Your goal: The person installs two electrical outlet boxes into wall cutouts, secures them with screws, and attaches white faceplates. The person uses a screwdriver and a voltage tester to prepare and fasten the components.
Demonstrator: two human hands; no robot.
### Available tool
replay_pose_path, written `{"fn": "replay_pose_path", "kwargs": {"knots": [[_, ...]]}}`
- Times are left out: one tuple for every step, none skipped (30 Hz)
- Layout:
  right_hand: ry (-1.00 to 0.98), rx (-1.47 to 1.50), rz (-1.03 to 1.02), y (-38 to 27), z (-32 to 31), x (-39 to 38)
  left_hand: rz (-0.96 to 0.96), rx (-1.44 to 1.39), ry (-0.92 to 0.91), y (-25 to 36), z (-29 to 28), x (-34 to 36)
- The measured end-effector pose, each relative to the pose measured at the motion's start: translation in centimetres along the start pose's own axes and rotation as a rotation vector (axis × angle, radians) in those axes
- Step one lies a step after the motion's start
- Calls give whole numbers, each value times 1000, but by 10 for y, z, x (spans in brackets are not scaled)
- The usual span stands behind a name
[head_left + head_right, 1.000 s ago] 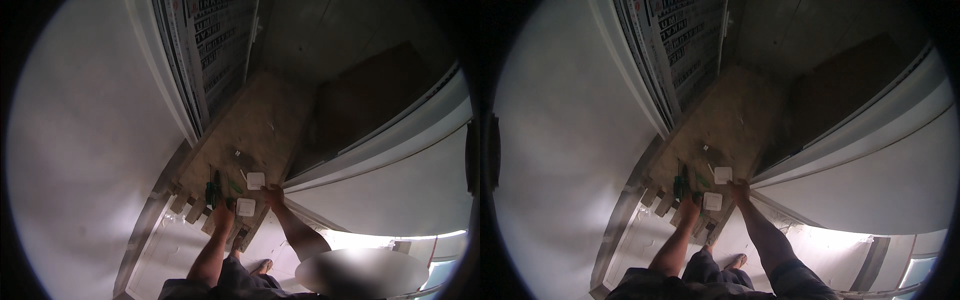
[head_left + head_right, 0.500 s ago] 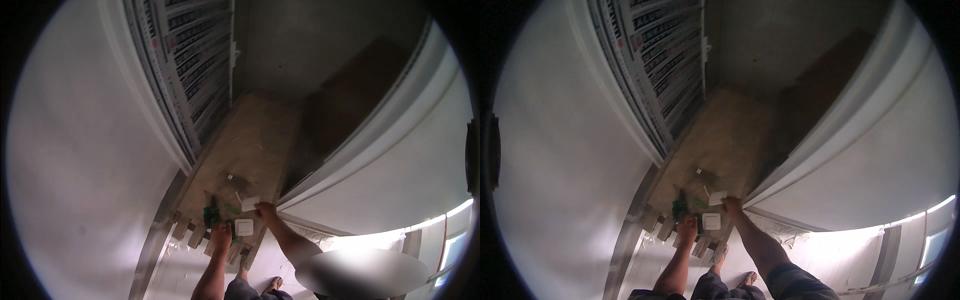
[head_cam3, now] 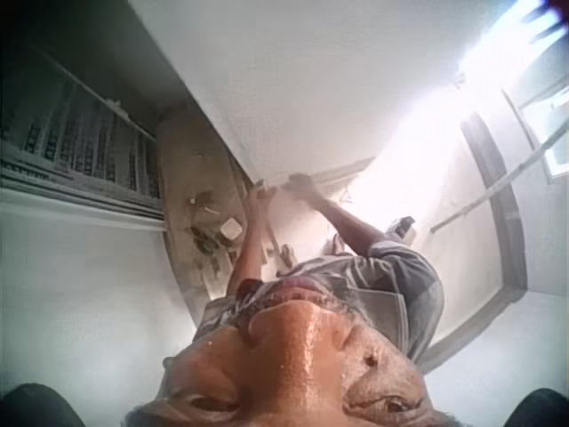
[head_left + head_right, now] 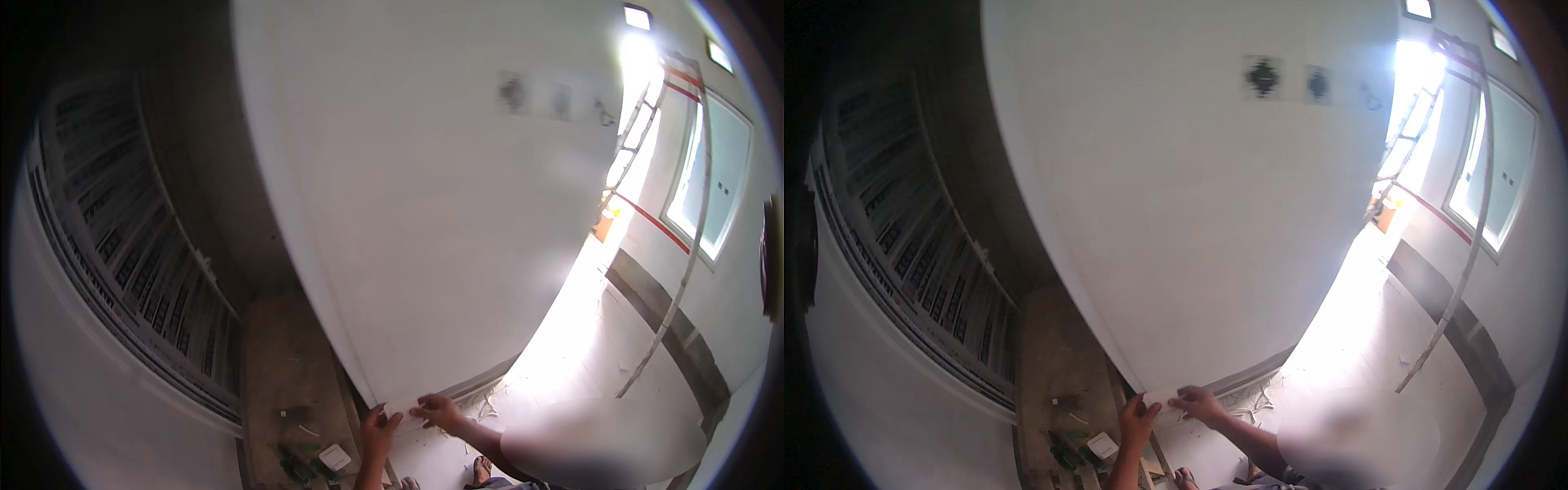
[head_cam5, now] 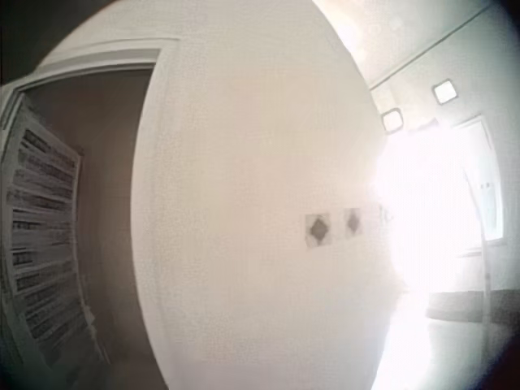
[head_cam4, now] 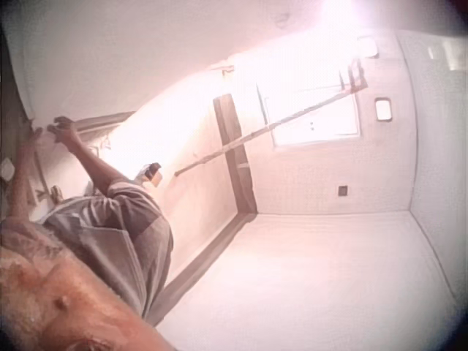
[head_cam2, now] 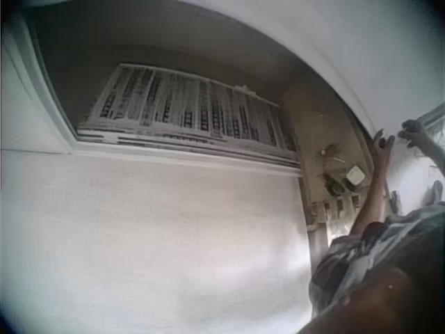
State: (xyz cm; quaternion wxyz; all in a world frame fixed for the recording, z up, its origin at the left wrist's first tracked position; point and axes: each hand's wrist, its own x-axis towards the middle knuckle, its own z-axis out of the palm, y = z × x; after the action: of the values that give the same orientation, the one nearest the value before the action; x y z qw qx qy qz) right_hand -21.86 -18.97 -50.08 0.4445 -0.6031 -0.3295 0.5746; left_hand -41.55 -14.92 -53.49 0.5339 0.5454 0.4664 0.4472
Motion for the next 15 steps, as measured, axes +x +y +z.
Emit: {"fn": "replay_pose_path", "kwargs": {"knots": [[59,-25,-107,-10,-22,2,40,38,-38,19,24,9],[115,-52,-212,-21,-41,3,80,77,-69,42,46,19],[141,-38,-272,-43,-59,-1,154,103,-88,69,66,28],[162,-24,-340,-71,-77,-3,234,128,-100,102,86,39],[207,-12,-392,-97,-95,-6,276,130,-128,134,106,49],[242,0,-437,-122,-113,-10,311,134,-146,164,125,57],[235,41,-545,-152,-129,-19,410,120,-130,190,145,67],[235,82,-657,-184,-149,-30,514,101,-121,219,169,78],[266,89,-751,-210,-174,-34,544,110,-126,255,196,86],[297,96,-844,-236,-199,-37,573,119,-131,292,221,90],[325,97,-912,-267,-214,-48,645,128,-98,321,242,97],[343,98,-985,-300,-222,-61,720,137,-53,349,258,102],[409,90,-1052,-327,-240,-66,813,124,-31,377,281,108],[469,86,-1114,-352,-255,-67,903,116,-4,401,300,115],[514,22,-1207,-376,-270,-67,948,71,-4,427,315,116]]}}
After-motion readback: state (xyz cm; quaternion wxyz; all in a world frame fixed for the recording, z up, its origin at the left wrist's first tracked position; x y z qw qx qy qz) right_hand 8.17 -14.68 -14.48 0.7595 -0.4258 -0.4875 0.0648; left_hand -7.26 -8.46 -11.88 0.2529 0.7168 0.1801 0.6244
